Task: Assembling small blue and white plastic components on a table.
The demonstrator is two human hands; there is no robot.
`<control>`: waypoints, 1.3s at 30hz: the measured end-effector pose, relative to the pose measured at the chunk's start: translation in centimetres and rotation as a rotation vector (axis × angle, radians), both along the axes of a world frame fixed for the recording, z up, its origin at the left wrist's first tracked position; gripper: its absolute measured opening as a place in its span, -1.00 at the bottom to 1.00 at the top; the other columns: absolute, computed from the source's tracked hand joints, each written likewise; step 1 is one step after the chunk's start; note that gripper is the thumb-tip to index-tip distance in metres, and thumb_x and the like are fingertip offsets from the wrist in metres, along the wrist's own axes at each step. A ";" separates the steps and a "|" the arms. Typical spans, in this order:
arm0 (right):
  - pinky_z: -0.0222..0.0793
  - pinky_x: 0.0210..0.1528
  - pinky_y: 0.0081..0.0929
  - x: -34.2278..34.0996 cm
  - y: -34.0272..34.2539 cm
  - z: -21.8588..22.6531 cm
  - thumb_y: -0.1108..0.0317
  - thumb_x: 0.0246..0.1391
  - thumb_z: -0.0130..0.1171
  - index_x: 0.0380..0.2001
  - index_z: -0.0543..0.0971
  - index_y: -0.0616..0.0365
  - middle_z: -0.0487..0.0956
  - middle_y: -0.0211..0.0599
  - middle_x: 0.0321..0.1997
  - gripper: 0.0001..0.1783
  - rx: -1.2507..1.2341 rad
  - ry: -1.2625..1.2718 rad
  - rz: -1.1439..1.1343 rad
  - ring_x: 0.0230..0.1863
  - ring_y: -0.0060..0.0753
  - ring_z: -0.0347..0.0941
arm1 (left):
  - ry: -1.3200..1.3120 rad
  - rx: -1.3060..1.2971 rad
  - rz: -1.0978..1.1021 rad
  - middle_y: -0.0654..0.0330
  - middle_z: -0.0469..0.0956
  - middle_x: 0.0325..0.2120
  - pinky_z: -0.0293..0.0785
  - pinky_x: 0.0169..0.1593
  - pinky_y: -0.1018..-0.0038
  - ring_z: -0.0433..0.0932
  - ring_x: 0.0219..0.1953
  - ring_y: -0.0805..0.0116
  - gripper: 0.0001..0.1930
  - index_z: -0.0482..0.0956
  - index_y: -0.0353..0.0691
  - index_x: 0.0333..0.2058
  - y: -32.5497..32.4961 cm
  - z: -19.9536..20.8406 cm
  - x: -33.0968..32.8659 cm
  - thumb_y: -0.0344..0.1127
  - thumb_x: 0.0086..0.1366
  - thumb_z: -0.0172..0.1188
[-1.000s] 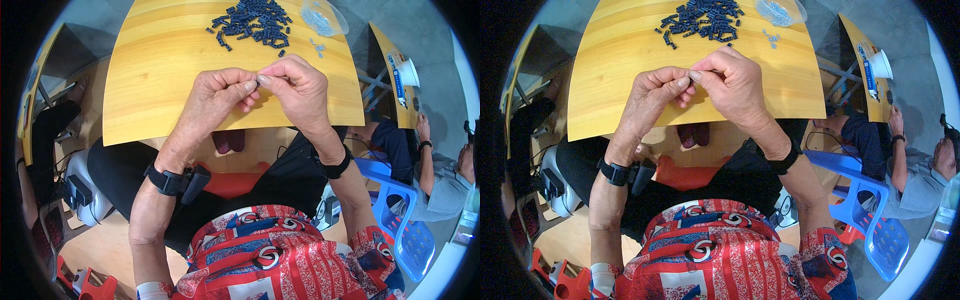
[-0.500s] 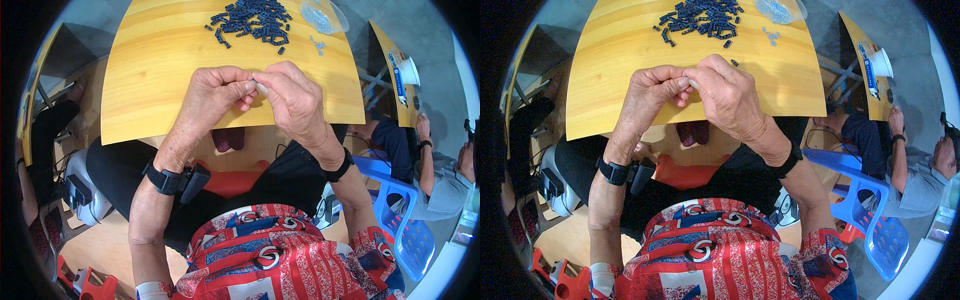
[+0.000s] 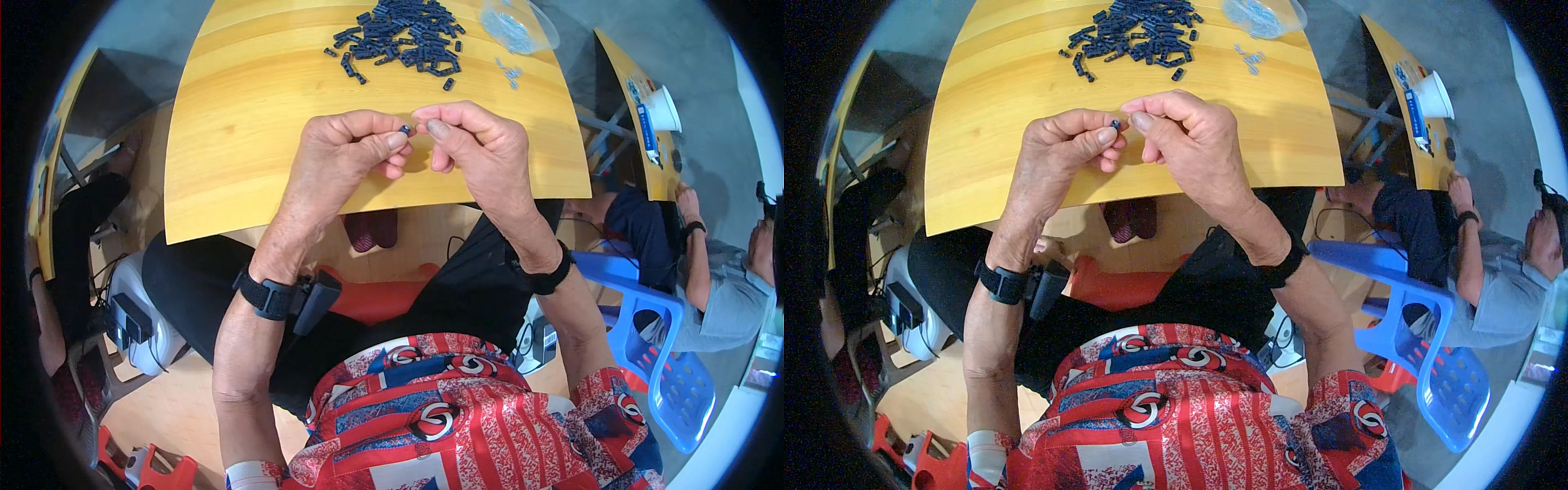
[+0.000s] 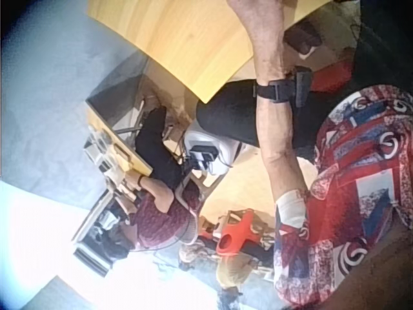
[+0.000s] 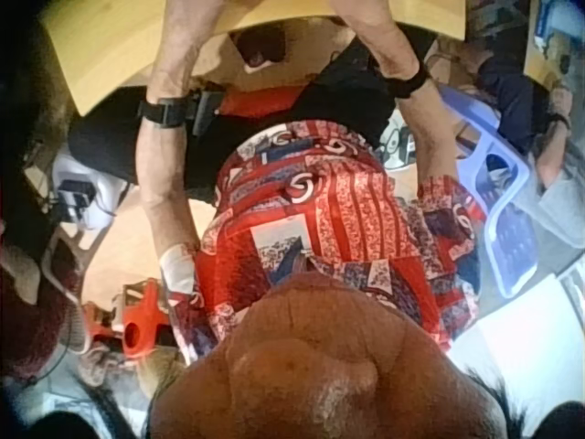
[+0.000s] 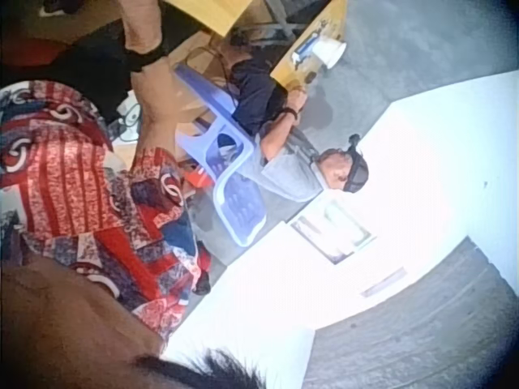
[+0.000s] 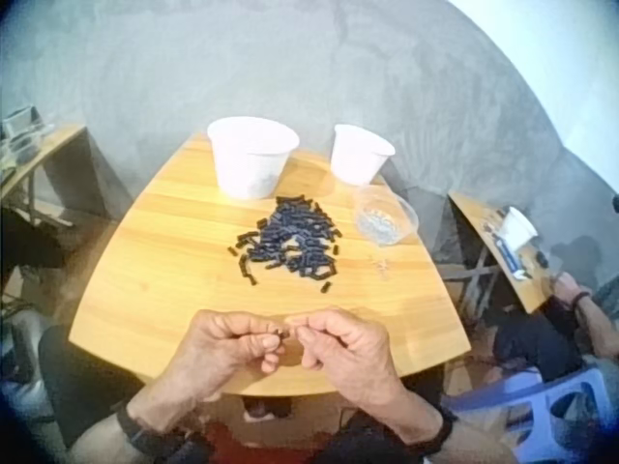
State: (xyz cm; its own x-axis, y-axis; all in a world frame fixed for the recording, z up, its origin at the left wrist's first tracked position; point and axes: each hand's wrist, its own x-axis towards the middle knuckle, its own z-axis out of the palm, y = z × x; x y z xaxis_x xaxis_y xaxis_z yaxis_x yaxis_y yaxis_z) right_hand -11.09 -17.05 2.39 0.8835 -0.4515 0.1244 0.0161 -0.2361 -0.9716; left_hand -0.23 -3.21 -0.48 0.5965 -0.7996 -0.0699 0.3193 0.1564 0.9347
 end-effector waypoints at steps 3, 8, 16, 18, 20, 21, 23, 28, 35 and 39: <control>0.34 -0.53 -0.78 0.1 -0.5 0.4 0.46 0.06 0.13 -0.31 0.58 0.28 0.56 -0.41 -0.50 -0.86 -0.042 0.070 0.027 -0.58 -0.73 0.41 | -0.070 0.024 -0.014 0.19 0.58 -0.53 0.48 -0.40 0.65 0.51 -0.52 0.53 -0.90 0.60 -0.38 -0.33 -0.1 -0.2 -0.1 -0.49 0.20 0.15; 0.37 -0.51 -0.77 0.2 -0.7 0.4 0.48 0.05 0.14 -0.33 0.57 0.29 0.57 -0.41 -0.47 -0.87 0.018 0.088 0.060 -0.56 -0.73 0.42 | -0.128 0.023 -0.017 0.21 0.58 -0.54 0.47 -0.41 0.66 0.50 -0.53 0.56 -0.88 0.59 -0.39 -0.30 -0.2 -0.4 -0.5 -0.49 0.20 0.15; 0.38 -0.49 -0.77 0.2 -0.9 0.1 0.51 0.01 0.16 -0.36 0.56 0.29 0.57 -0.39 -0.47 -0.90 0.082 0.110 0.094 -0.54 -0.72 0.42 | -0.176 0.044 -0.004 0.24 0.58 -0.55 0.45 -0.43 0.68 0.49 -0.54 0.58 -0.87 0.61 -0.37 -0.30 -0.2 -0.3 -0.7 -0.46 0.20 0.16; 0.38 -0.48 -0.77 0.2 -0.9 0.0 0.51 0.01 0.16 -0.36 0.56 0.29 0.57 -0.39 -0.47 -0.90 0.101 0.122 0.095 -0.54 -0.73 0.43 | -0.193 0.059 -0.009 0.24 0.58 -0.55 0.45 -0.44 0.68 0.49 -0.55 0.59 -0.87 0.61 -0.36 -0.30 -0.1 -0.3 -0.7 -0.47 0.20 0.16; 0.38 -0.49 -0.77 0.2 -0.8 -0.1 0.51 0.01 0.16 -0.36 0.56 0.29 0.57 -0.39 -0.47 -0.90 0.096 0.122 0.095 -0.54 -0.73 0.43 | -0.204 0.056 -0.010 0.23 0.58 -0.55 0.45 -0.44 0.68 0.49 -0.55 0.59 -0.87 0.61 -0.36 -0.30 -0.1 -0.4 -0.7 -0.47 0.20 0.16; 0.38 -0.49 -0.76 0.2 -0.8 -0.1 0.51 0.00 0.16 -0.36 0.56 0.29 0.57 -0.39 -0.48 -0.89 0.091 0.122 0.094 -0.54 -0.73 0.43 | -0.216 0.054 -0.013 0.23 0.58 -0.55 0.45 -0.44 0.67 0.49 -0.55 0.59 -0.87 0.61 -0.36 -0.30 -0.1 -0.4 -0.7 -0.47 0.20 0.16; 0.38 -0.49 -0.76 0.2 -0.8 -0.2 0.51 0.00 0.17 -0.36 0.56 0.29 0.57 -0.39 -0.48 -0.90 0.080 0.122 0.095 -0.55 -0.72 0.43 | -0.218 0.049 -0.011 0.23 0.58 -0.55 0.45 -0.44 0.67 0.49 -0.54 0.58 -0.87 0.61 -0.36 -0.30 0.0 -0.5 -0.7 -0.47 0.20 0.16; 0.38 -0.51 -0.75 0.4 -0.6 0.0 0.52 -0.01 0.16 -0.40 0.56 0.29 0.57 -0.36 -0.50 -0.92 0.026 0.140 0.106 -0.56 -0.71 0.43 | -0.247 0.094 -0.010 0.22 0.58 -0.54 0.46 -0.42 0.67 0.51 -0.54 0.57 -0.87 0.61 -0.36 -0.30 0.0 -0.4 -0.7 -0.48 0.20 0.15; 0.36 -0.52 -0.69 0.7 -0.4 -0.2 0.53 -0.06 0.16 -0.47 0.56 0.27 0.56 -0.33 -0.55 -0.96 -0.242 0.100 0.095 -0.55 -0.66 0.46 | -0.203 0.111 -0.028 0.22 0.58 -0.54 0.46 -0.42 0.65 0.51 -0.52 0.56 -0.89 0.60 -0.39 -0.33 -0.3 0.0 -0.5 -0.49 0.20 0.15; 0.36 -0.48 -0.66 0.1 -1.1 0.9 0.53 -0.05 0.15 -0.43 0.56 0.25 0.53 -0.37 -0.60 -0.94 -0.271 0.030 -0.008 -0.55 -0.61 0.45 | -0.082 0.088 -0.035 0.21 0.58 -0.52 0.47 -0.37 0.63 0.50 -0.50 0.54 -0.89 0.60 -0.37 -0.32 0.4 0.0 -0.2 -0.47 0.19 0.17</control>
